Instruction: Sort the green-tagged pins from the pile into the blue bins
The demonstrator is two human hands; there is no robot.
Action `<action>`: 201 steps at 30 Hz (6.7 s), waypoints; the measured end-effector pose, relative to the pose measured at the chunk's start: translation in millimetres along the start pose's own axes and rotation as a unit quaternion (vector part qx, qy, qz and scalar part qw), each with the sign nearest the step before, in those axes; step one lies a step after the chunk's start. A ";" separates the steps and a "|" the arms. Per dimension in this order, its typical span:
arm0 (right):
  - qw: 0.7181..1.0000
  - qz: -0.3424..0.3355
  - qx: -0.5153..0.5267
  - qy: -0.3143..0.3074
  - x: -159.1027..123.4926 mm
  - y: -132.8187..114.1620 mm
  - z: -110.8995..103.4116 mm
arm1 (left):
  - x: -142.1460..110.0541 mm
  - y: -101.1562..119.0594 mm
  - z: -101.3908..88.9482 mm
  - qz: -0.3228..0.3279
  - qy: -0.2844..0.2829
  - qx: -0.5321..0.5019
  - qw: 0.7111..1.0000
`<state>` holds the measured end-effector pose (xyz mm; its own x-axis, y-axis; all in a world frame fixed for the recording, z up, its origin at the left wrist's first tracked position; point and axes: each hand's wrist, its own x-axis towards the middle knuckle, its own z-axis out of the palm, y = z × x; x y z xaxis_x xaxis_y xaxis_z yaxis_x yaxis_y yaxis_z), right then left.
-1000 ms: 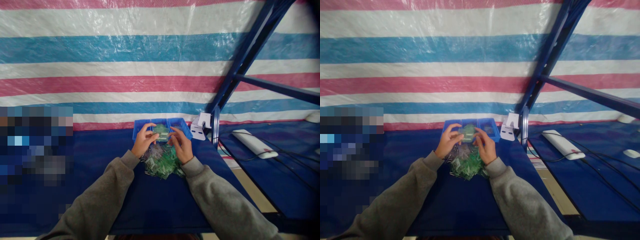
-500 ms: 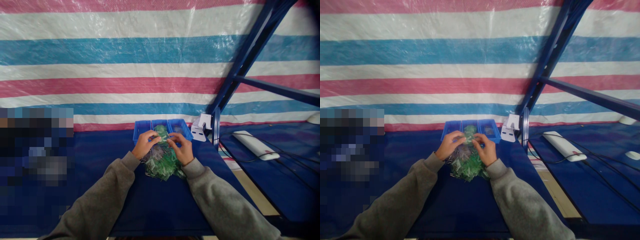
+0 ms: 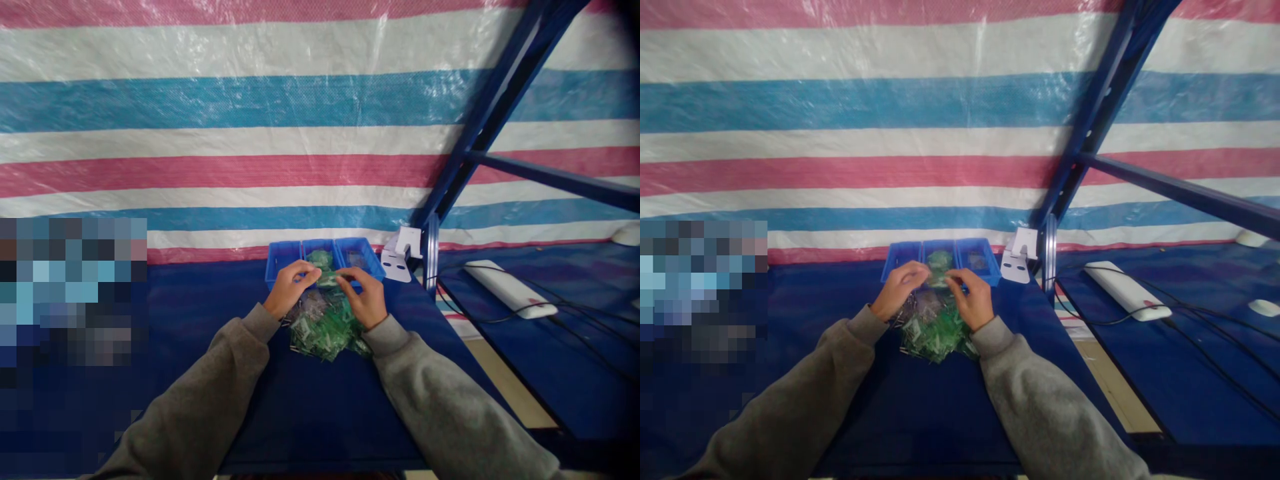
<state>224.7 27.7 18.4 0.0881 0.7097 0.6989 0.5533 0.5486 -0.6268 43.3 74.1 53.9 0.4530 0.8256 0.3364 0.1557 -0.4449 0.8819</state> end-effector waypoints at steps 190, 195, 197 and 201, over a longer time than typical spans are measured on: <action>0.994 0.083 0.059 -0.048 1.6 -4.2 4.2 | -2.9 -0.3 -1.0 0.024 -0.028 0.073 0.997; 0.991 0.096 0.066 -0.068 2.3 -4.2 4.1 | -3.5 -1.5 0.8 0.015 -0.046 0.066 0.997; 0.991 0.095 0.059 -0.067 2.4 -4.1 3.8 | -4.2 -0.8 1.5 0.012 -0.058 0.070 0.996; 0.991 0.101 0.058 -0.061 2.3 -4.7 3.5 | -4.4 -0.4 0.8 0.028 -0.055 0.083 0.995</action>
<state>219.5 28.3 21.8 0.0828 0.8544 0.5130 0.4343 0.4324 -0.7902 41.9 70.3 51.8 0.5568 0.7589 0.3377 0.2667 -0.5484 0.7925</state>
